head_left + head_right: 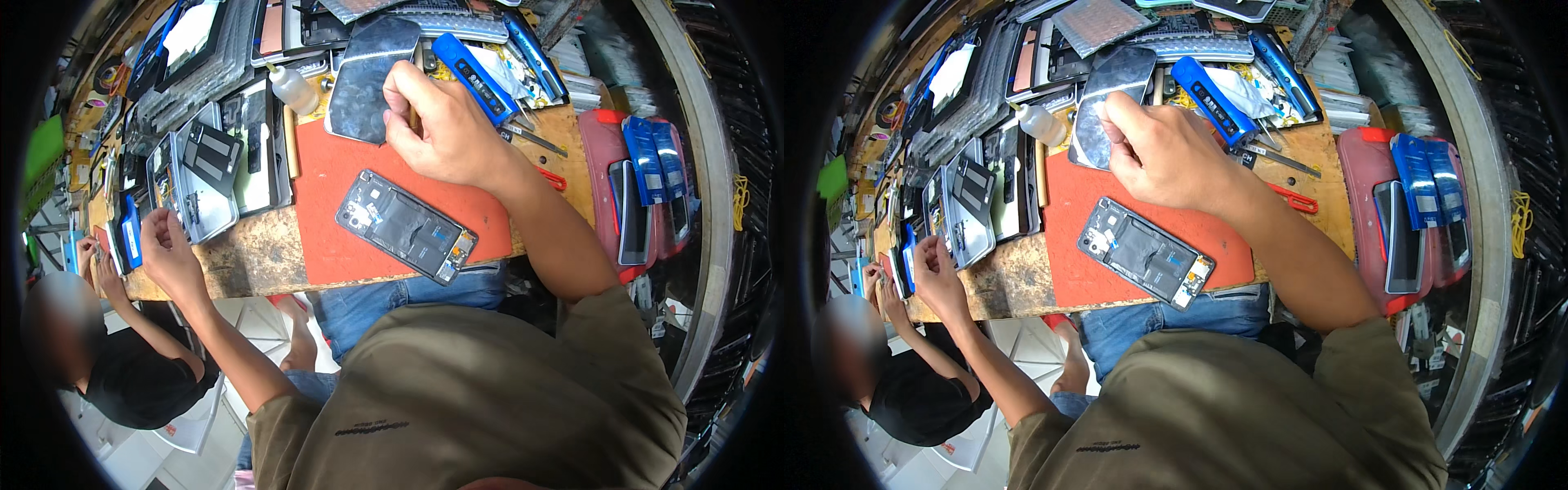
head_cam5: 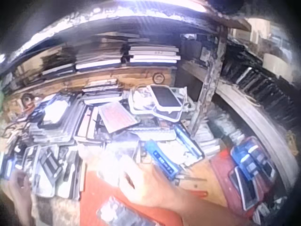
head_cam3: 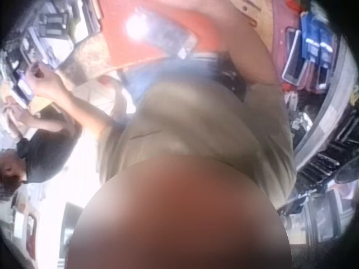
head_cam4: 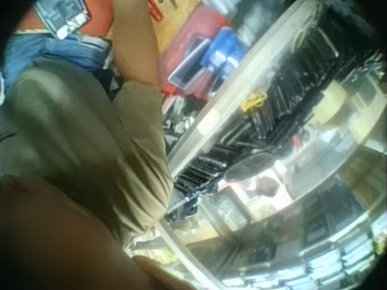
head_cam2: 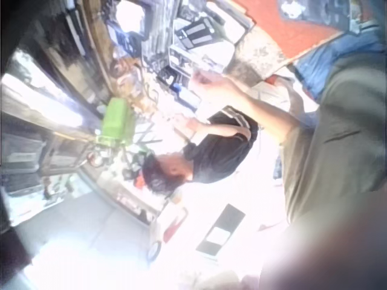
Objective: The person removes a screen protector from a smartphone, then uses a prying tool to open the device and disconnects internal ribbon cables. The person handles the phone and tools throughout the clip.
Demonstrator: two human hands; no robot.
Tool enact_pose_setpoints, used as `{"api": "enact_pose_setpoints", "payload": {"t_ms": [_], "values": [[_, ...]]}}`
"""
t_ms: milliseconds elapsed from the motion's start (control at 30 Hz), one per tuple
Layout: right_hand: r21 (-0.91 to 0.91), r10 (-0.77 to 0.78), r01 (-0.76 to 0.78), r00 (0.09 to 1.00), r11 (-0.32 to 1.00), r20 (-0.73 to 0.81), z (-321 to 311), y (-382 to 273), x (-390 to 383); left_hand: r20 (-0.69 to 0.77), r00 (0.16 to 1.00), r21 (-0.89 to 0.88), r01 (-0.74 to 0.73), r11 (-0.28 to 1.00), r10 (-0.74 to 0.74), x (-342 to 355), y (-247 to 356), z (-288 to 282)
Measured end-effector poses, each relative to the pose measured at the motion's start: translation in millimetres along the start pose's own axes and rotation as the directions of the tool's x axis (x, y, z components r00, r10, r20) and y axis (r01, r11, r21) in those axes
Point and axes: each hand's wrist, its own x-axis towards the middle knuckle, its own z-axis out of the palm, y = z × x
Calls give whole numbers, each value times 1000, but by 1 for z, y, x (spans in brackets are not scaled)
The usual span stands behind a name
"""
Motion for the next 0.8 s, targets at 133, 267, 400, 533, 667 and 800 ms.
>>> {"api": "enact_pose_setpoints", "payload": {"t_ms": [133, 267, 400, 533, 667, 800], "values": [[-4, 7, -7, 1000, 1000, 7, 0, 1, -1, -20, 987, 122, -157, 980, 160, -7, 29, -6], [-27, 22, -23, 1000, 999, -12, 3, 2, -2, 142, 953, -187, -241, 952, 269, -58, 112, 6], [-19, 25, -26, 999, 999, -44, 6, 3, 0, 449, 771, -380, -292, 878, 451, -90, 155, 17], [-19, -2, 1, 997, 1000, -77, 8, 3, -2, 577, 684, -388, -251, 887, 445, -83, 163, 14], [31, -20, 25, 989, 999, -147, 12, 2, -4, 616, 623, -300, -379, 875, 481, -73, 174, 12], [129, 89, -69, 984, 989, -156, 9, 2, -2, 653, 548, -194, -547, 815, 523, -76, 184, 17]]}}
